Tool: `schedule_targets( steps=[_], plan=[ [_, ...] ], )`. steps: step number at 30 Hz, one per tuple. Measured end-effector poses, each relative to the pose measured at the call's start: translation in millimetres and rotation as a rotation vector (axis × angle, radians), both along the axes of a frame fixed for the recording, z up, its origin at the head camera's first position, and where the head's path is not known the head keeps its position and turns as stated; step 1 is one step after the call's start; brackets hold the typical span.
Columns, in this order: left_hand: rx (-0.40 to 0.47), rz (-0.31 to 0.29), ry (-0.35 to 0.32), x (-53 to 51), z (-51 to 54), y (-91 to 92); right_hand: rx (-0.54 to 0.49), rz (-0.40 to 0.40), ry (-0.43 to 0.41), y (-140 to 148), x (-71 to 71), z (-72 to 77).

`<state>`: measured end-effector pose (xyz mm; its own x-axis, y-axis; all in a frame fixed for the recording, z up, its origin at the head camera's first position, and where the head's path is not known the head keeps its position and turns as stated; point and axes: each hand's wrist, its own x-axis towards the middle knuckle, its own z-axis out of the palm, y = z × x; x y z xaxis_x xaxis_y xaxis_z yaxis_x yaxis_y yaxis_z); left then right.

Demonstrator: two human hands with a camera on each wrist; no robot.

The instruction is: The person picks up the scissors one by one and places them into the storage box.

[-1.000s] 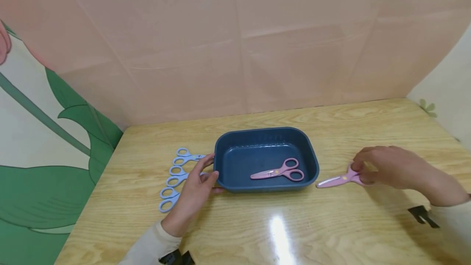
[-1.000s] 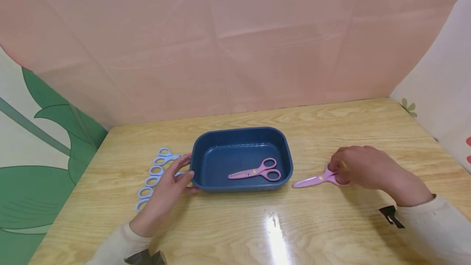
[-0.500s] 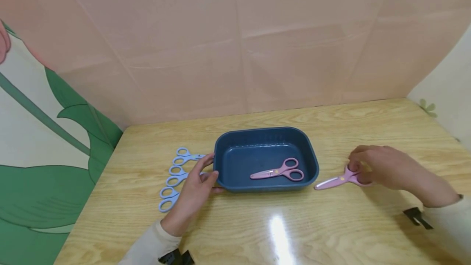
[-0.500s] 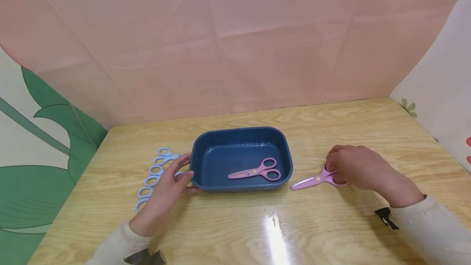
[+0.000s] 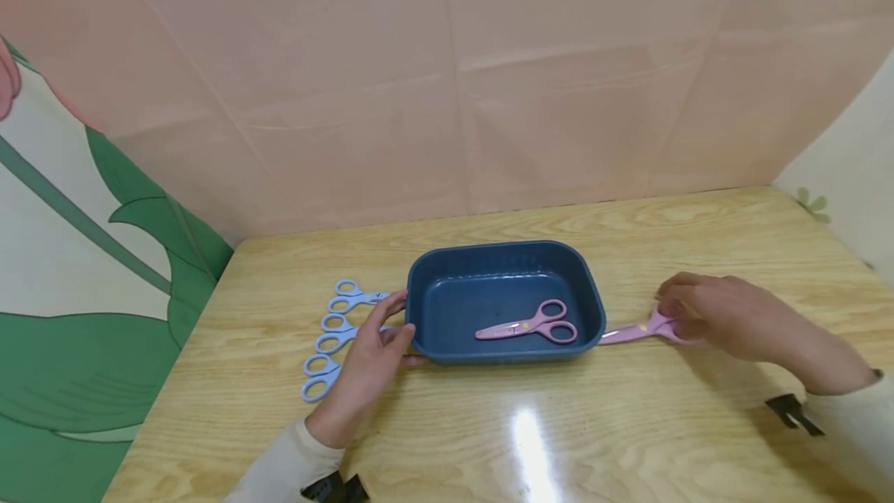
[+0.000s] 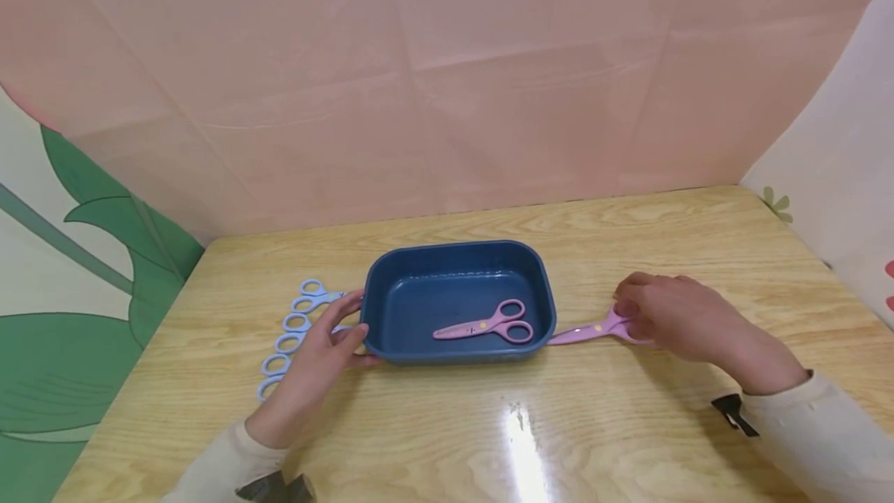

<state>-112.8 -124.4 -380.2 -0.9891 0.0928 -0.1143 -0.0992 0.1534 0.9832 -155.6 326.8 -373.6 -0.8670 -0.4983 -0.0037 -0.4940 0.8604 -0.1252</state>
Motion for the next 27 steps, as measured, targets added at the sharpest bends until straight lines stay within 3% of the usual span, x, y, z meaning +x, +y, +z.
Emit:
schedule_targets(
  steps=[4, 16, 24, 27],
  plan=[
    [-0.002, 0.004, -0.004, -0.3, 0.1, 0.2, -0.041, -0.039, -0.035, -1.2, 0.5, 2.5],
    [-0.008, 0.006, -0.011, -1.6, -2.0, 0.1, -0.095, -0.011, 0.026, -4.6, -2.7, 4.3],
    [-0.012, 0.005, -0.005, -1.1, -2.2, 0.2, -0.170, 0.070, 0.163, -0.4, -2.8, 3.0],
    [-0.008, 0.005, -0.002, -1.3, -2.2, 0.5, -0.177, 0.085, 0.169, 0.3, -2.5, 3.2]
  ],
)
